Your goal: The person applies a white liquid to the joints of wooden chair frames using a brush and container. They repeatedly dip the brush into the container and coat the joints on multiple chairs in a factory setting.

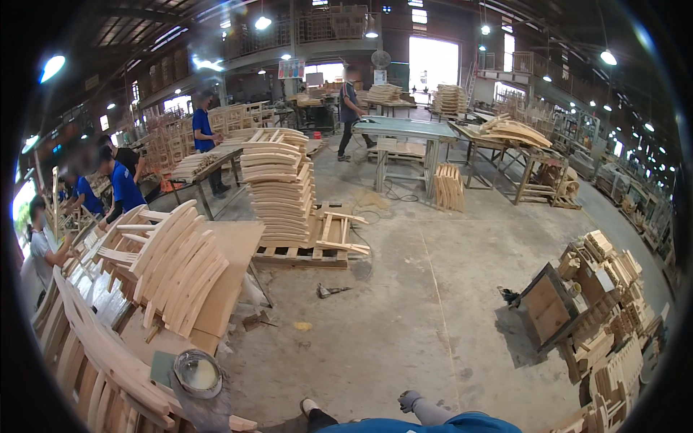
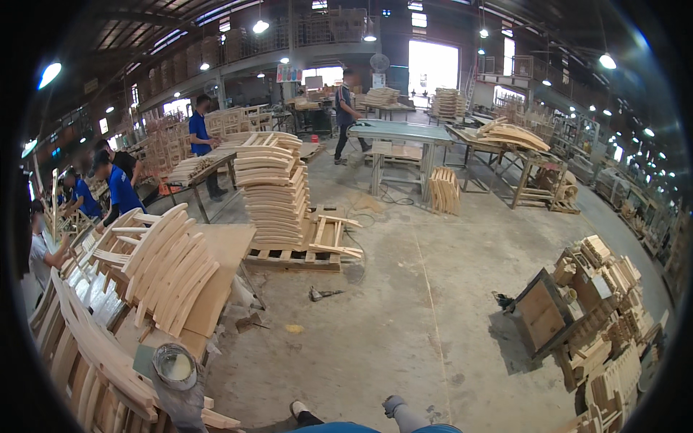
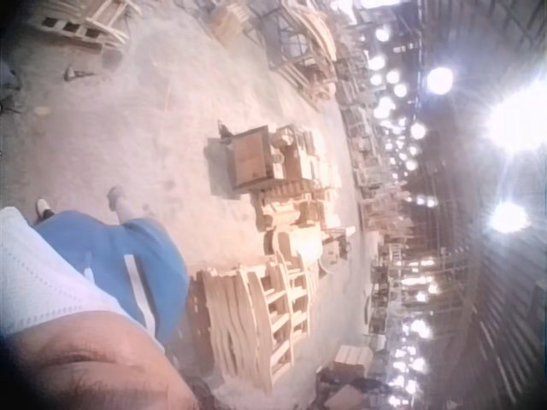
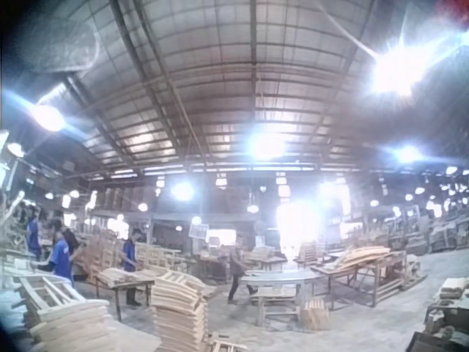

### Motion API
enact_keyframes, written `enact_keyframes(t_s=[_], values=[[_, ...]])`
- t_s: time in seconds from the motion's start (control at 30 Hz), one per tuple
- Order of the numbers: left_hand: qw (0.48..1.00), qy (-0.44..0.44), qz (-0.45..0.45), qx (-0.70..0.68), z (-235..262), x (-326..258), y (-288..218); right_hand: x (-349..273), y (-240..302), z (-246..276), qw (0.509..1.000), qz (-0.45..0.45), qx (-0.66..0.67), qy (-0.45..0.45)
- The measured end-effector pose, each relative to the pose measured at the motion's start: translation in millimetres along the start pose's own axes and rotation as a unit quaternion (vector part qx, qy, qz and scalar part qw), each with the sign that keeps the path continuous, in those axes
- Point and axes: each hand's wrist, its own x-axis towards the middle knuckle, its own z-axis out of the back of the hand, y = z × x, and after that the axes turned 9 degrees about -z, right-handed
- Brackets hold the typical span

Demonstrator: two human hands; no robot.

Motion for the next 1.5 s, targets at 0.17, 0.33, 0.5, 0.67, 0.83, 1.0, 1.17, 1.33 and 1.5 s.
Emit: enact_keyframes(t_s=[0.17, 0.33, 0.5, 0.67, 0.83, 1.0, 1.17, 1.33, 1.5], values=[[0.998, -0.036, -0.022, 0.041, 8.7, -4.0, -7.7, -22.4, 16.4, -38.2, 0.998, -0.05, 0.004, 0.025], [0.998, -0.029, -0.024, 0.042, -0.8, -12.4, -10.5, -25.8, 16.6, -33.4, 0.996, -0.072, -0.055, 0.019], [0.995, 0.004, -0.046, 0.084, 10.9, -2.0, 3.8, 12.8, -14.4, -14.3, 0.997, -0.045, -0.063, -0.014], [0.998, -0.014, -0.033, 0.057, -18.6, -11.9, 0.1, 18.4, -23.9, 2.3, 0.994, -0.033, -0.095, -0.035], [0.998, -0.032, -0.02, 0.056, -23.0, -5.5, 7.9, 24.7, -34.4, 8.0, 0.882, 0.17, -0.439, -0.007], [0.998, -0.052, 0.009, 0.013, -37.2, -11.7, 5.4, 24.6, -27.2, -4.4, 0.987, 0.047, -0.152, -0.036], [0.995, 0.016, -0.016, 0.1, -20.4, -4.1, 16.8, 8.5, -23.6, 3.3, 0.992, 0.003, -0.109, -0.069], [0.999, -0.012, 0.036, -0.011, -31.0, -11.7, 10.3, -34.4, -8.4, 3.7, 0.991, -0.017, -0.121, -0.06], [0.999, 0.024, -0.001, 0.024, -24.0, -11.6, 13.6, -35.8, -17.6, 2.0, 0.995, -0.071, -0.01, -0.067]])
